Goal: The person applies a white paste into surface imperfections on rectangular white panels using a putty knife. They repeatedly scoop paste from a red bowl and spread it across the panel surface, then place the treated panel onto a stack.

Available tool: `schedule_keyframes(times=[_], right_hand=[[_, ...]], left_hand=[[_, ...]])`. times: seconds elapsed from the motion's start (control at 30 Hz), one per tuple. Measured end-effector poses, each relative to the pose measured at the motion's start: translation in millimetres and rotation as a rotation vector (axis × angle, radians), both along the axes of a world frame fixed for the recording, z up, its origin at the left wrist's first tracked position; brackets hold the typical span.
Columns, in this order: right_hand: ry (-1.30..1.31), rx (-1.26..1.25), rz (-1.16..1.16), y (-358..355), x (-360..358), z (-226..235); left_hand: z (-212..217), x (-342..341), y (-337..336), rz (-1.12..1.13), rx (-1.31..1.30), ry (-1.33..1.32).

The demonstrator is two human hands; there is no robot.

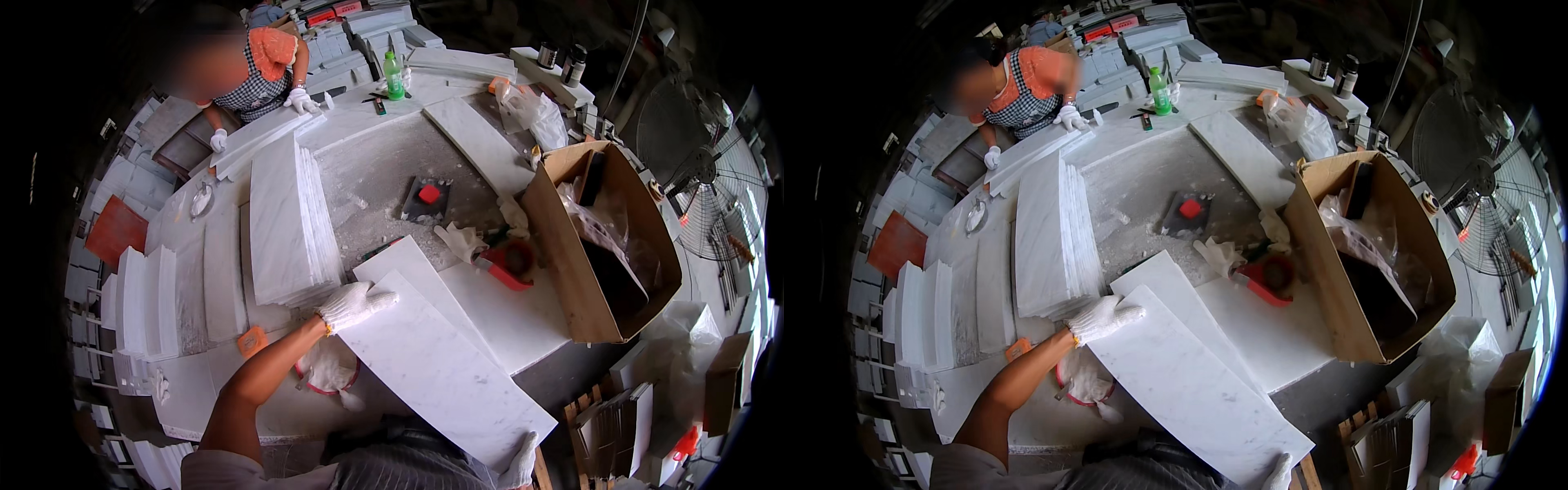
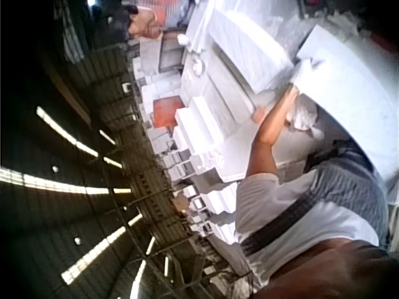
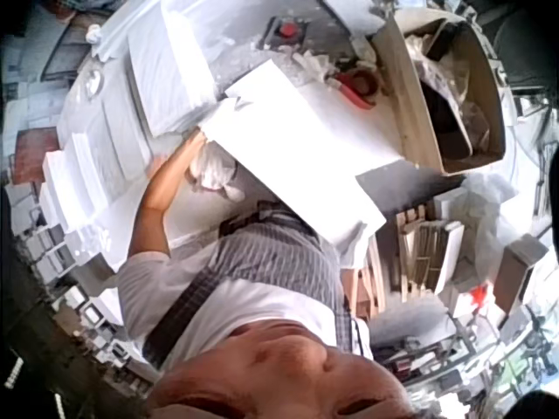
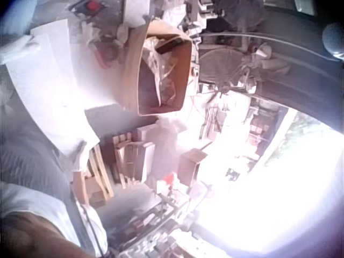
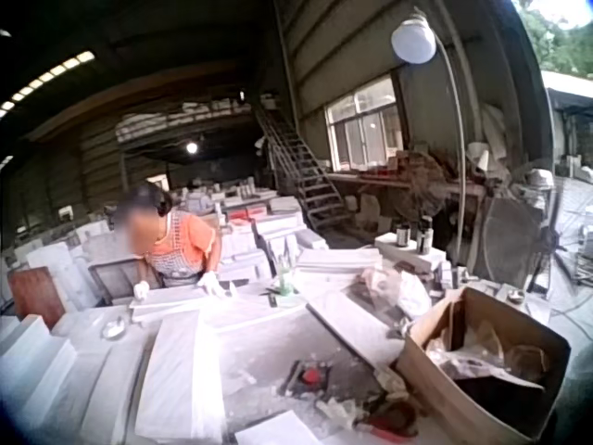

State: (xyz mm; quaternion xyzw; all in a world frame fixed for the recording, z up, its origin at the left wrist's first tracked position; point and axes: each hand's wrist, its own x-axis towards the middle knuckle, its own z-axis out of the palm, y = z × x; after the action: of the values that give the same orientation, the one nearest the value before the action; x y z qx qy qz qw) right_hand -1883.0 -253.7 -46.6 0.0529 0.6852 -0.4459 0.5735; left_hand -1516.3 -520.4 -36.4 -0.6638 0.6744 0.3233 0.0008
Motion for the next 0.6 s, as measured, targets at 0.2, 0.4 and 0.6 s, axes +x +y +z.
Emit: schedule_keyframes(times=[0.2, 0.4, 0.6], right_hand=[[-0.043, 0.121, -0.095, -55, 32, 34], [0.017, 0.032, 0.03, -60, 38, 5], [0.019, 0.257, 0.144, -79, 53, 21]], left_hand=[[-51, 9, -60, -0.082, -0.065, 0.12], [-41, 3, -100, -0.149, 0.004, 0.04], [-39, 2, -122, -0.242, 0.103, -0.194]])
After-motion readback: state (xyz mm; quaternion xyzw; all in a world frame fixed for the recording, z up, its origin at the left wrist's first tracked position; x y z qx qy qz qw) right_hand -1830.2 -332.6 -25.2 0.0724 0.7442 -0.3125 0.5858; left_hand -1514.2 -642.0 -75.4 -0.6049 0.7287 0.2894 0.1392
